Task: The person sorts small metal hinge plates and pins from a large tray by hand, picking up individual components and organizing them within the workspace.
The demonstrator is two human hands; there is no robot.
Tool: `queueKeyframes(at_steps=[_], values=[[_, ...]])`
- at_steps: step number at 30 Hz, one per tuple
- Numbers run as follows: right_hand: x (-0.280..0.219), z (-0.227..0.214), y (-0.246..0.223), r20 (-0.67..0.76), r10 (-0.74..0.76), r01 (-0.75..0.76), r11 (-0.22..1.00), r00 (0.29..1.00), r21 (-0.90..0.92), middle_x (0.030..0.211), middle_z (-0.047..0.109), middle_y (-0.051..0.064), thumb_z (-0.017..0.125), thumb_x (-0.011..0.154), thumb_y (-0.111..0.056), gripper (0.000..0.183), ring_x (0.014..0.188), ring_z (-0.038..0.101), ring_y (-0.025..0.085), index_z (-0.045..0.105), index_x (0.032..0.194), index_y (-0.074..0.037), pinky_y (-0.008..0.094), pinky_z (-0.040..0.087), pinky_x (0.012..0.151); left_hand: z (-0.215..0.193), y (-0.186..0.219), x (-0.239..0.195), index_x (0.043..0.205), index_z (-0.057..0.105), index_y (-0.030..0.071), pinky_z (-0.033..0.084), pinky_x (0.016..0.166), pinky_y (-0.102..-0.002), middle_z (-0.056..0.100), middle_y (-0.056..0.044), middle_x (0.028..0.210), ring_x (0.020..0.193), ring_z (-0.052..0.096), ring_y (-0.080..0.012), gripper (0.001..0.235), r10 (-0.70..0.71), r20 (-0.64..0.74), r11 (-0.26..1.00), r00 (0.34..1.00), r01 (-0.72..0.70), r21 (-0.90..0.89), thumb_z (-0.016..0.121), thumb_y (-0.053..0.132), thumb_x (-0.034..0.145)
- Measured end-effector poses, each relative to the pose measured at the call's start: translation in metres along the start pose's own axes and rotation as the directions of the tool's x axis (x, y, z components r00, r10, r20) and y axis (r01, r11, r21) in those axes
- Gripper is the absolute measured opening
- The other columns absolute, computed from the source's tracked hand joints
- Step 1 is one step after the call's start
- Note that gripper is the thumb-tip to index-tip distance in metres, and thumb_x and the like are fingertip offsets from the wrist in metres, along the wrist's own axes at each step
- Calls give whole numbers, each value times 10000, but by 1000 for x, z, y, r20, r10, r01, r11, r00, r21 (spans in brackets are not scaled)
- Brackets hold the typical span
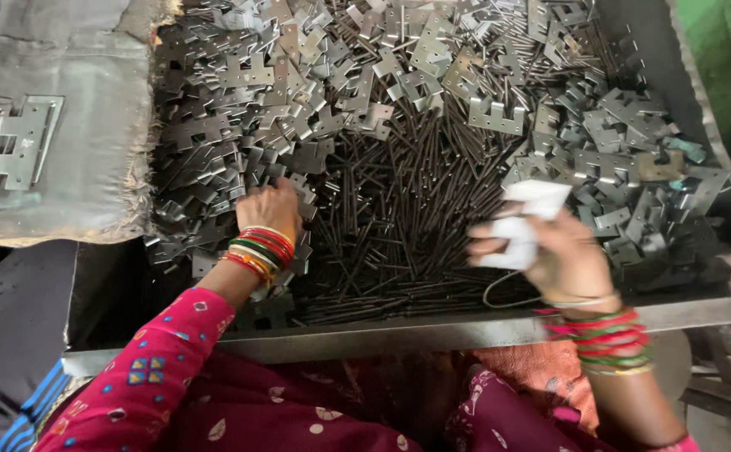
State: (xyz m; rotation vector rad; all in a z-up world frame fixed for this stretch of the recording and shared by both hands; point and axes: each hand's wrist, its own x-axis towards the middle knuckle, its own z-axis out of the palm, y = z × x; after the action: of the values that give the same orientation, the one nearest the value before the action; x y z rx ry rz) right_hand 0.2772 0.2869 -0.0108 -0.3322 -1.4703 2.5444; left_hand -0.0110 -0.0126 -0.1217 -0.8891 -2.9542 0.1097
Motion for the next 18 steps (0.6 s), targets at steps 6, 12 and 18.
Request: queueKeyframes(at_steps=[6, 12, 18], values=[[53, 34, 75, 125, 144, 66, 357, 982, -932, 992, 783, 152, 670, 883, -210, 399, 793, 763, 275, 683, 1267, -105, 376, 619, 742, -28, 1, -3, 923, 729, 107, 573, 759, -499, 738, -169, 967, 878, 712, -391, 273, 31, 20, 931, 999, -22, -365, 818, 316, 771], [71, 37, 137, 520, 145, 540, -257, 842, -802, 978, 588, 132, 734, 728, -133, 217, 960, 615, 366, 731, 940, -82, 465, 545, 755, -35, 5, -3, 960, 655, 49, 546, 714, -476, 720, -193, 838, 800, 693, -394, 272, 102, -116, 728, 988, -154, -668, 772, 274, 861], [56, 26, 89, 443, 153, 454, -41, 883, -890, 1002, 602, 166, 846, 704, -207, 387, 903, 632, 372, 708, 1012, -17, 465, 542, 740, -42, -1, -1, 972, 674, 29, 530, 635, -362, 699, -116, 790, 687, 667, -213, 199, 147, -155, 374, 977, -200, -906, 732, 210, 912]])
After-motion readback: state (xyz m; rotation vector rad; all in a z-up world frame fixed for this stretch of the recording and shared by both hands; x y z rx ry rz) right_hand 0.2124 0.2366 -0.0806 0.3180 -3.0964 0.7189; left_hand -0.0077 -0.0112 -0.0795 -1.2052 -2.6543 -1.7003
